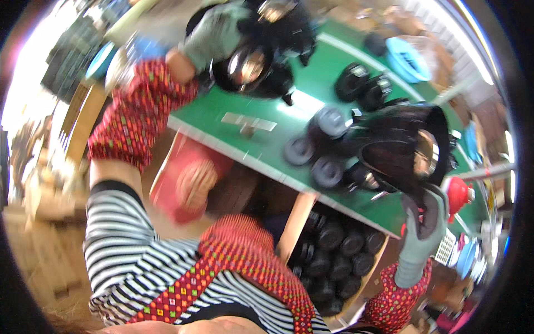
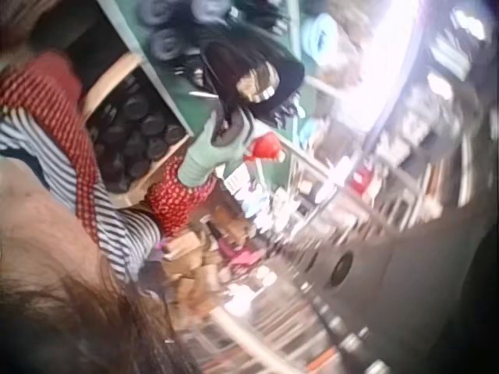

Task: The person assembles black kettles by inserting a metal inner liner into the kettle body and then screwing on a black lid. The person handles each kettle one at a time, places the finished units on a green workbench, and repeats the process.

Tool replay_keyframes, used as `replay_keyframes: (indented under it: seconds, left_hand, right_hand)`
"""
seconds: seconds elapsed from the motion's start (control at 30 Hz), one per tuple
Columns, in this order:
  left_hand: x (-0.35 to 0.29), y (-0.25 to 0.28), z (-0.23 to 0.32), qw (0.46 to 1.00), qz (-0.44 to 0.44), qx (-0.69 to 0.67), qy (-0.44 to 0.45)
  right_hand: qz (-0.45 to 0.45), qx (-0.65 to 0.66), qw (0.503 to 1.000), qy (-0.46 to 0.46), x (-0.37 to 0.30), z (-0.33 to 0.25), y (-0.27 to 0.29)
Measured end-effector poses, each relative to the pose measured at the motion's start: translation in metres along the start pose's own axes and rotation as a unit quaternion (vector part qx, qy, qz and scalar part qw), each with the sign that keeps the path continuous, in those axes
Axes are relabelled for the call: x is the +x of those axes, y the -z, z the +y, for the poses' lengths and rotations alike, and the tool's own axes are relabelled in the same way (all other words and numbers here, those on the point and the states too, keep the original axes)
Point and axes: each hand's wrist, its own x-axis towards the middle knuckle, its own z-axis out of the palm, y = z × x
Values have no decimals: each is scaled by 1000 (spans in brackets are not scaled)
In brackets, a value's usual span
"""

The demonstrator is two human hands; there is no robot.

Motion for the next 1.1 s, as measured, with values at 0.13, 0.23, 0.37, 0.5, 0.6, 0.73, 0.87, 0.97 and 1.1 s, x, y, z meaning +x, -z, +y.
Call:
replay_keyframes:
  seconds: [0.13, 0.23, 0.37, 0.5, 0.6, 0.73, 0.87, 0.97, 1.1]
  left_hand:
    - [-89, 140, 56, 996, -88, -22, 10]
    - [-174, 245, 96, 998, -32, -47, -3]
    - [-291, 332, 160, 946, -179, -111, 246]
    - [-396, 378, 203, 880, -256, -77, 392]
    - [-470, 415, 219, 851, -258, -31, 457]
    - [-565, 449, 218, 822, -230, 27, 519]
    - [-654, 494, 203, 779, -188, 53, 595]
    - [-713, 524, 175, 757, -172, 76, 626]
    - [-794, 565, 127, 744, -225, 114, 619]
  right_hand:
    - [-55, -34, 996, 56, -100, -11, 27]
    - [-122, 86, 988, 38, -150, -26, 12]
    - [-186, 52, 980, 54, -193, -61, -21]
    - [-230, 61, 969, 67, -221, -85, -66]
    - [-254, 76, 955, 132, -227, -105, -110]
    - [-295, 104, 935, 166, -224, -148, -186]
    - [-328, 133, 912, 208, -216, -221, -283]
    - [-340, 161, 902, 211, -212, -305, -364]
    - [-307, 158, 898, 274, -216, -421, -478]
